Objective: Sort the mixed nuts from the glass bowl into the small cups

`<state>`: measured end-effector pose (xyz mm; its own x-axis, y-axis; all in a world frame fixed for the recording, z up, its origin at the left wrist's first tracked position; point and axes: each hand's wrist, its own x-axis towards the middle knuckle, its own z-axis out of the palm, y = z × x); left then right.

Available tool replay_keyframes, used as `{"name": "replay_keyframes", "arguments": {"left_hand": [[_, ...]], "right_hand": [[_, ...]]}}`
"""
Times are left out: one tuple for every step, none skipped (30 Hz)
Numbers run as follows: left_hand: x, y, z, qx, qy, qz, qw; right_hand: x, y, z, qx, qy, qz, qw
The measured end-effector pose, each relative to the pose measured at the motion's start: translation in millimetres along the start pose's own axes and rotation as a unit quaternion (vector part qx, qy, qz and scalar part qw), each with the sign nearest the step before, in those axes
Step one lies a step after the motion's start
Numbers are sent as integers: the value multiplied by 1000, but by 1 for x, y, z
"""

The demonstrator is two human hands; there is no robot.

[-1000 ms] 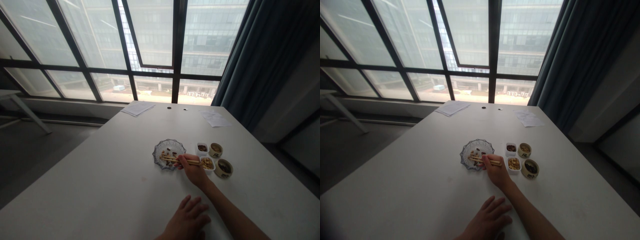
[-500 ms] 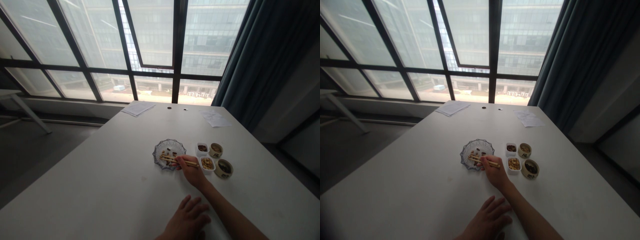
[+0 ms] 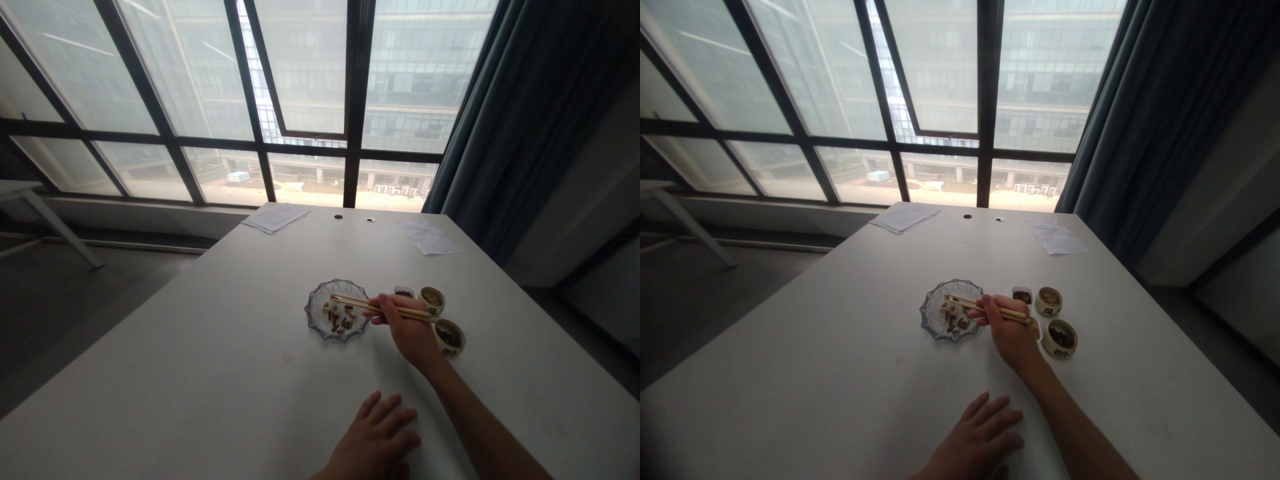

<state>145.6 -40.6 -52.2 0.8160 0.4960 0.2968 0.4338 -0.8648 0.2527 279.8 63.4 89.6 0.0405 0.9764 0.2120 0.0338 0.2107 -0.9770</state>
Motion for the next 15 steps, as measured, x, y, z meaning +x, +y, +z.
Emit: {"name": "replay_keyframes", "arguments": {"left_hand": [[0, 0, -1, 0, -3, -2, 1000], [0, 1, -2, -2, -6, -5, 1000], [0, 1, -3, -5, -7, -7, 1000], [0, 1, -3, -9, -8, -9, 1000], [0, 1, -3, -13, -7, -10, 1000], [0, 1, -3, -16, -7, -10, 1000], [0, 1, -3, -20, -6, -11, 1000], [0, 1, -3, -24, -6, -11, 1000], [0, 1, -2, -29, -5, -13, 999], [0, 0, -1, -34, -5, -14, 999], [-1, 0, 0, -40, -6, -15, 999], [-1, 0, 1, -46, -7, -16, 999], [-1, -1, 2, -50, -8, -18, 999], [-2, -1, 3, -54, -9, -20, 998], [-2, -1, 4, -58, -11, -21, 998]], "right_hand": [[1, -11, -8, 0, 21, -6, 1000], [1, -23, -17, -2, 45, -12, 999], [1, -34, -28, -10, 71, -19, 997], [0, -45, -39, -24, 97, -28, 995], [-1, -54, -52, -42, 125, -42, 990], [-2, -61, -65, -65, 149, -55, 985], [-2, -66, -78, -89, 177, -64, 978], [-2, -69, -90, -107, 202, -69, 971], [-2, -70, -102, -120, 222, -68, 965], [-1, -69, -113, -130, 238, -59, 961], [0, -67, -123, -136, 246, -45, 959], [2, -64, -131, -143, 248, -27, 958], [4, -60, -138, -152, 245, -10, 958], [7, -56, -144, -162, 237, 3, 958], [9, -53, -148, -174, 228, 11, 958]]}}
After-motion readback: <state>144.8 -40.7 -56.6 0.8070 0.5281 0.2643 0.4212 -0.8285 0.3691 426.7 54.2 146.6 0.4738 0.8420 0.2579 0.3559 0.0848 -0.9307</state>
